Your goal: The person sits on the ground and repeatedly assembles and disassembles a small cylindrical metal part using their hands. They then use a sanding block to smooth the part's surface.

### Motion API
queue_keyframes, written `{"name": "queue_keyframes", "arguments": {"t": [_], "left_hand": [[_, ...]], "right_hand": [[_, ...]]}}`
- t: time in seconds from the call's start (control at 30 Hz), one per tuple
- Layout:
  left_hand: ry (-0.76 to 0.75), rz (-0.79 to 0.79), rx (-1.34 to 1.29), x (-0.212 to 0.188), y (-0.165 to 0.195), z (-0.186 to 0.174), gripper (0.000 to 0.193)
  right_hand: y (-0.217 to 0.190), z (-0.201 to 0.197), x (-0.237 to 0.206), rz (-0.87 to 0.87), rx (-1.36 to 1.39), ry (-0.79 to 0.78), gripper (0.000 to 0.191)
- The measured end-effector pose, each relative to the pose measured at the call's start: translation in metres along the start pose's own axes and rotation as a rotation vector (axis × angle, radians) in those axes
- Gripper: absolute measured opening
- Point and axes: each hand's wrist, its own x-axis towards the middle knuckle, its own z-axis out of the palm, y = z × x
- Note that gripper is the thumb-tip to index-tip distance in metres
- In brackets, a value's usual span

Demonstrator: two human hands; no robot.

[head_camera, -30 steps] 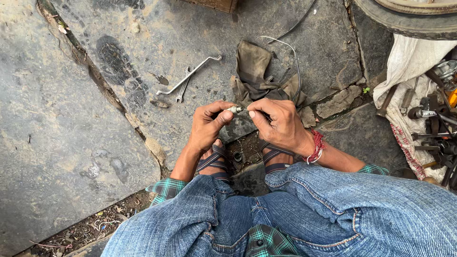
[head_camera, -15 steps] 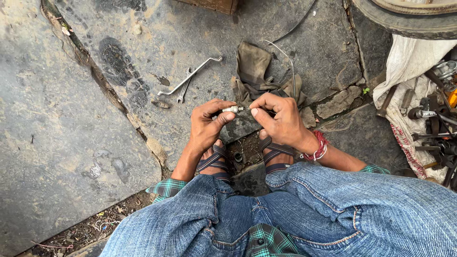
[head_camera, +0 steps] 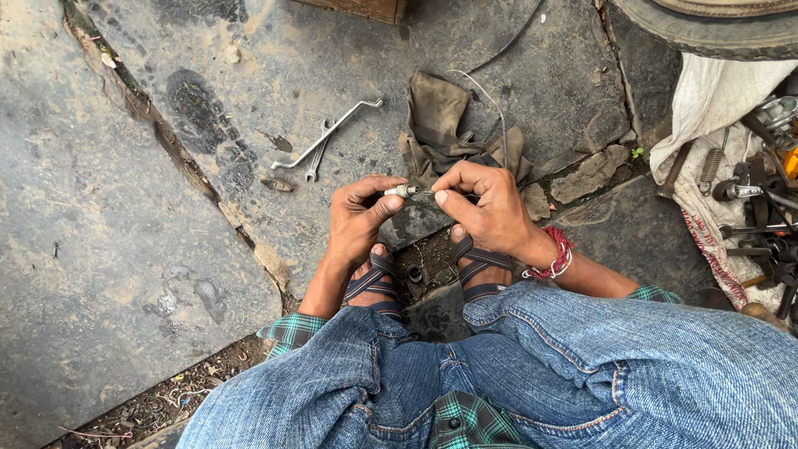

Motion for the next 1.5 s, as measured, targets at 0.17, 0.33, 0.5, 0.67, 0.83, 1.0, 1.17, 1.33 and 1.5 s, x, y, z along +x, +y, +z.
{"name": "queue_keyframes", "arguments": {"t": [0.17,0.33,0.5,0.67,0.83,1.0,1.17,1.33,1.5], "left_hand": [[-0.037,0.021,0.009,-0.001,0.002,0.000,0.029],[-0.068,0.078,0.089,-0.002,0.009,0.001,0.027],[-0.089,0.129,0.169,-0.001,0.014,0.003,0.027],[-0.090,0.185,0.271,0.000,0.017,0.002,0.025],[-0.118,0.181,0.313,-0.001,0.021,0.000,0.024],[-0.136,0.245,0.443,0.000,0.024,0.006,0.021],[-0.133,0.292,0.517,-0.002,0.030,0.014,0.017],[-0.017,0.321,0.532,-0.005,0.033,0.019,0.016],[0.095,0.398,0.557,-0.008,0.031,0.020,0.021]], "right_hand": [[0.002,-0.002,-0.002,0.010,0.093,-0.047,0.012],[0.004,-0.003,-0.002,0.003,0.058,-0.067,0.012],[0.005,-0.002,-0.002,0.011,0.022,-0.051,0.012],[0.006,-0.002,-0.001,-0.061,-0.093,-0.051,0.013],[0.009,-0.003,0.002,-0.012,0.009,-0.116,0.016],[0.011,0.001,0.001,-0.073,0.102,-0.084,0.011],[0.011,0.003,-0.002,-0.296,-0.060,0.026,0.007],[0.011,0.002,-0.003,-0.421,-0.162,0.056,0.007],[0.018,0.002,-0.001,-0.047,0.009,0.014,0.010]]}}
